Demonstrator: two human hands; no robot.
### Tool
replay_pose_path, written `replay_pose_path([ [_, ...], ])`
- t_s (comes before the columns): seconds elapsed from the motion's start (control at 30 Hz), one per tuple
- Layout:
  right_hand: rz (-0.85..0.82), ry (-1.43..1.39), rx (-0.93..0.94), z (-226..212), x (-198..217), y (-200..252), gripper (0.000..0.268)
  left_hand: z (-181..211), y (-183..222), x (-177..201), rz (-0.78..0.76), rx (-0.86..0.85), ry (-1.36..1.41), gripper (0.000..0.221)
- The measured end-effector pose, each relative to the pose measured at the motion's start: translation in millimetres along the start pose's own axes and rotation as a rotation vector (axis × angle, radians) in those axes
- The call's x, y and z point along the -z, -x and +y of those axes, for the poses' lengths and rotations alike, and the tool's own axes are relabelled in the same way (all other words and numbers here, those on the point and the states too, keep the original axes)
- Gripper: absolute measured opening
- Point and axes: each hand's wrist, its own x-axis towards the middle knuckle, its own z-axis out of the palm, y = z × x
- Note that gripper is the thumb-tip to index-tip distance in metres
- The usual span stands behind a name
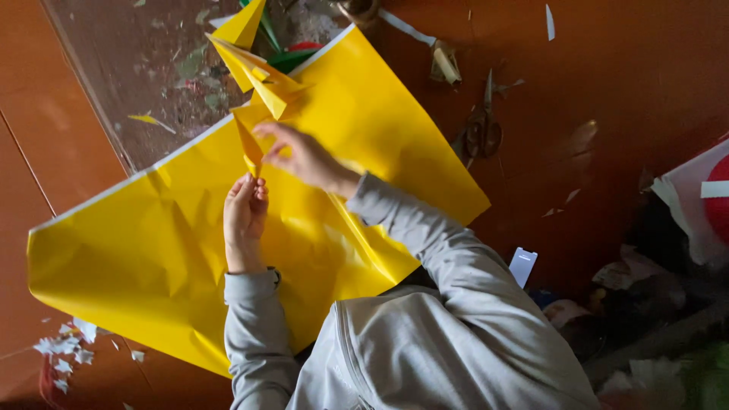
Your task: Folding and gluing yellow and green paper to create origami birds.
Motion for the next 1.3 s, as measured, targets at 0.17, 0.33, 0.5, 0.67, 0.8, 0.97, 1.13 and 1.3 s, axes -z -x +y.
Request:
replay_pose_path([
  [0.17, 0.269, 0.329, 0.195, 28, 158, -29, 0.017, 4, 4, -9, 0.052, -0.069, 0.027, 0.010],
  [0.33, 0.628, 1.168, -0.134, 111, 327, -7, 0.013, 8, 4, -13, 0.067, -0.155, 0.034, 0.011],
  [0.5, 0.710, 1.421, -0.429, 191, 368, 14, 0.033, 7, 3, -9, 0.129, -0.193, -0.012, 0.012],
  [0.67, 0.606, 1.446, -0.499, 156, 378, 14, 0.056, 13, 6, -11, 0.158, -0.241, -0.080, 0.013],
  [0.8, 0.512, 1.131, -0.207, 33, 325, 2, 0.053, 17, 15, -32, 0.189, -0.308, -0.201, 0.016],
  [0.97, 0.158, 0.169, -0.126, -10, 163, -13, 0.034, 18, 24, -48, 0.217, -0.409, -0.353, 0.015],
  [1.13, -0.133, -0.067, -0.239, 33, 39, -3, 0.024, 13, 15, -34, 0.184, -0.482, -0.447, 0.015],
  [1.3, -0.238, -0.061, -0.219, 49, 11, 3, 0.036, 11, 21, -48, 0.199, -0.578, -0.796, 0.011],
])
